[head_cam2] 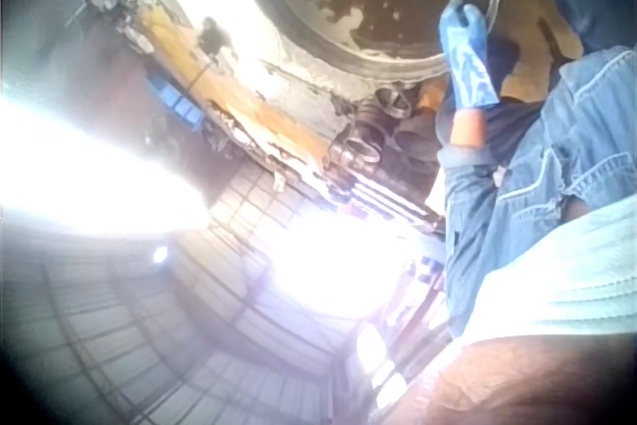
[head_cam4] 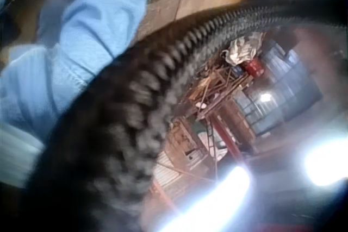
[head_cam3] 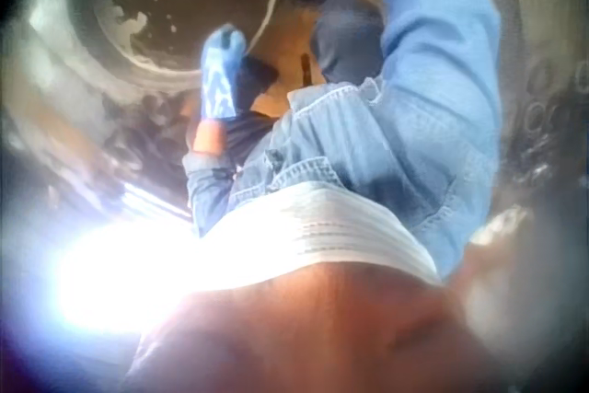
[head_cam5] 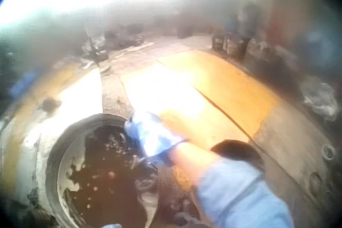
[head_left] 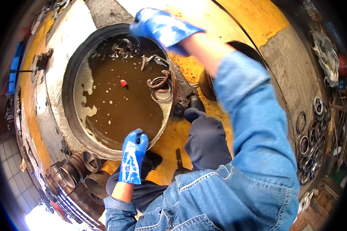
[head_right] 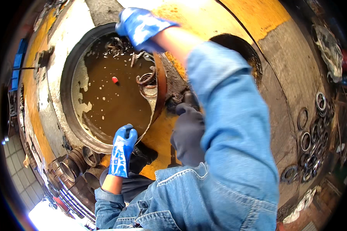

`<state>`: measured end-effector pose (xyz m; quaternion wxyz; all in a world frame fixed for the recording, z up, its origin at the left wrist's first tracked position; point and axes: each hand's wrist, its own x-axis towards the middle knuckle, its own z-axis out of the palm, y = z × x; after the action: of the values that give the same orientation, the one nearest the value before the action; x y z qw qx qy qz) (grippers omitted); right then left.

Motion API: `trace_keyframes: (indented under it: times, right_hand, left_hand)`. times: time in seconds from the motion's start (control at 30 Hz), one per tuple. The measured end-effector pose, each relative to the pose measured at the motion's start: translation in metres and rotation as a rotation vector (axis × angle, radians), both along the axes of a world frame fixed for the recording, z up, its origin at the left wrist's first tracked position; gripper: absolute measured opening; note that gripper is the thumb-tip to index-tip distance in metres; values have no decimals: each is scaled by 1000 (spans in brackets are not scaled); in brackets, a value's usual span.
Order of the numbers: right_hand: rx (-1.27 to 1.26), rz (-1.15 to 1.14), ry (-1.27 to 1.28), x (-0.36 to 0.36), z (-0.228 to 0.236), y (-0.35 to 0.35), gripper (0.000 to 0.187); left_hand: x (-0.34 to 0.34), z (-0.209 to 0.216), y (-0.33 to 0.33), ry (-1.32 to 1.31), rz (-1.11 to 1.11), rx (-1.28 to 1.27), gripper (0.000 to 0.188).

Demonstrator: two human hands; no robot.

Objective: The person cleans various metal rings and components by scrubbing them with a brush in a container of fluid, then placing them into a separate bucket and moving them to different areas of the workspace.

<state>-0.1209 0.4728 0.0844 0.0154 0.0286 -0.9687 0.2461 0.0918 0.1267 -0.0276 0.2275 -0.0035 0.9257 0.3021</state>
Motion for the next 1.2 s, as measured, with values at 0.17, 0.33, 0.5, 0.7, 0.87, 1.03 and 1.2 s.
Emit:
trace_keyframes:
  times: [0.17,0.33,0.5,0.7,0.87,1.03,1.2]
  right_hand:
    - [33,-154,-449,63,-18,134,40]
    - [361,87,-609,170,-125,194,37]
    - [810,610,-784,183,-220,173,32]
    - [492,158,-891,190,-284,169,37]
    - [124,-483,-789,227,-310,210,41]
    - [398,-174,-886,215,-257,211,44]
    - [360,-133,-940,204,-246,205,49]
  left_hand:
    - [-4,-1,1,-87,3,-20,38]
    - [-5,-8,-3,-160,25,40,36]
    - [-4,-7,-3,-200,79,47,32]
    - [4,-3,-3,-188,81,-37,29]
    - [-2,6,5,-249,63,-63,26]
    - [3,1,3,-204,68,-65,29]
    - [-9,12,13,-270,-9,-103,25]
